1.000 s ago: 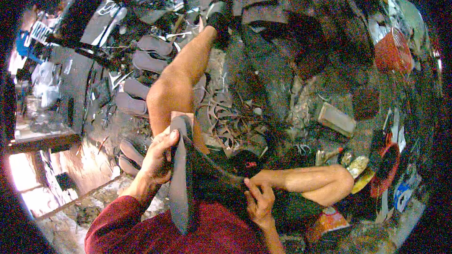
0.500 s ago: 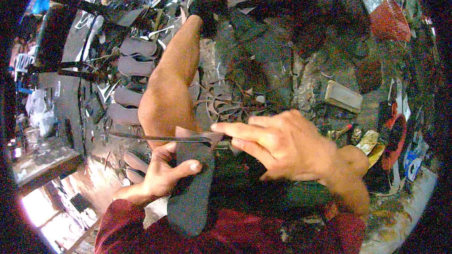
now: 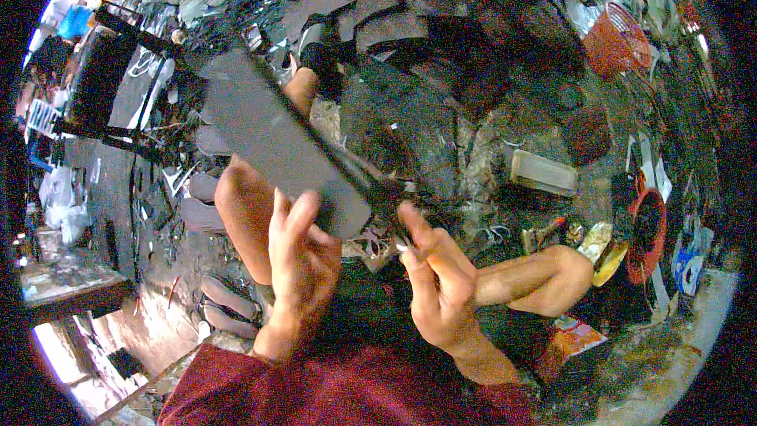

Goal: The person sits on the floor and uses a curved knife to trim the edges of a dark leather shoe insole. They repeatedly hold the insole, cut along its perimeter, and place the trimmed piece down among other leather scraps.

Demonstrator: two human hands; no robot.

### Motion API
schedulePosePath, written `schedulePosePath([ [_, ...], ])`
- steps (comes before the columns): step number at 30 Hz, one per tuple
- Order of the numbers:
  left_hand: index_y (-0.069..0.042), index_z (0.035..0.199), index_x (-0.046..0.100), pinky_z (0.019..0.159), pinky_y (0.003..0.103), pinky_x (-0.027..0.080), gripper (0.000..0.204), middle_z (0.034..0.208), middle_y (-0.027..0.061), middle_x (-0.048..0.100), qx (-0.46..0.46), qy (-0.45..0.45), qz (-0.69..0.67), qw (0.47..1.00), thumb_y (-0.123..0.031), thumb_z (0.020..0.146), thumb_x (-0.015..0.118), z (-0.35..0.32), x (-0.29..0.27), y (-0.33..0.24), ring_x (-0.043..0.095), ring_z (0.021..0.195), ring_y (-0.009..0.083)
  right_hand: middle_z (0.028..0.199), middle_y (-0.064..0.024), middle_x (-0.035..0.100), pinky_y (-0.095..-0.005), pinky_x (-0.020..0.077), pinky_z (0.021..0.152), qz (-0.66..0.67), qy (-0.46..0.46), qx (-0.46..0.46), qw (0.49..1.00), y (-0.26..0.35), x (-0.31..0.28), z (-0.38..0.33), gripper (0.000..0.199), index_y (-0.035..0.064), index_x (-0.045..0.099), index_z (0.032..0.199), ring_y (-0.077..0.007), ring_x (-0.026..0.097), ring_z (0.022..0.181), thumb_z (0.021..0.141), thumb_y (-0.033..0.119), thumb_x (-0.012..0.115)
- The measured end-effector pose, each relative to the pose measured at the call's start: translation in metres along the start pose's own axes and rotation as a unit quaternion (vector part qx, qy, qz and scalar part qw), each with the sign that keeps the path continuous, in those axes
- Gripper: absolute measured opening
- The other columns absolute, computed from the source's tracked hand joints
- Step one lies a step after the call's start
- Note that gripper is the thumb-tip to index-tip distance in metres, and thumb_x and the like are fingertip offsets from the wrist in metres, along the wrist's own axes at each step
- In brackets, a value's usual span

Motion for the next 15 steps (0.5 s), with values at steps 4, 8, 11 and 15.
schedulePosePath([
  [4, -0.01, 0.135, 0.04, 0.093, 0.039, 0.049, 0.06, 0.123, 0.0048, 0.056, -0.026, 0.028, 0.005, 0.999, -0.018, 0.085, 0.07, 0.001, 0.04, 0.006, 0.059, 0.11, 0.0214, 0.082, -0.0098, 0.06, -0.0317, 0.0476, 0.064, 0.02, -0.124, 0.079, 0.989, -0.024, -0.008, -0.045, 0.049, -0.003, 0.04, 0.146, -0.0178, 0.055, 0.068, 0.101, 0.016, 0.047],
  [8, -0.01, 0.136, 0.039, 0.096, 0.041, 0.049, 0.061, 0.124, 0.0056, 0.056, -0.04, -0.015, 0.019, 0.999, -0.016, 0.084, 0.07, -0.002, 0.021, 0.012, 0.059, 0.111, 0.0221, 0.092, -0.0179, 0.064, -0.0375, 0.0494, 0.07, -0.141, -0.1, -0.036, 0.984, -0.054, -0.026, -0.109, 0.035, -0.0055, 0.055, 0.127, -0.0279, 0.06, 0.074, 0.1, 0.017, 0.049],
  [11, -0.009, 0.131, 0.045, 0.09, 0.037, 0.053, 0.054, 0.117, 0.0064, 0.06, -0.028, -0.027, 0.092, 0.995, -0.014, 0.083, 0.067, -0.005, 0.004, 0.019, 0.061, 0.106, 0.0215, 0.096, -0.0206, 0.065, -0.0381, 0.0494, 0.071, -0.155, -0.059, -0.012, 0.986, -0.056, -0.04, -0.12, 0.032, -0.0068, 0.059, 0.119, -0.0313, 0.062, 0.078, 0.101, 0.018, 0.049],
  [15, -0.007, 0.126, 0.05, 0.074, 0.028, 0.055, 0.049, 0.107, 0.0051, 0.063, -0.002, -0.039, 0.126, 0.991, -0.008, 0.079, 0.064, -0.011, -0.016, 0.026, 0.064, 0.091, 0.0169, 0.094, -0.0172, 0.068, -0.039, 0.0524, 0.07, -0.152, 0.032, 0.019, 0.988, -0.034, -0.051, -0.087, 0.027, 0.002, 0.063, 0.12, -0.0341, 0.066, 0.08, 0.095, 0.012, 0.056],
])
Point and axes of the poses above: each hand's wrist, its own z-axis towards the middle knuckle, its own x-axis out of the palm, y = z × x, the point moved 4 cm from there along z, towards the middle knuckle
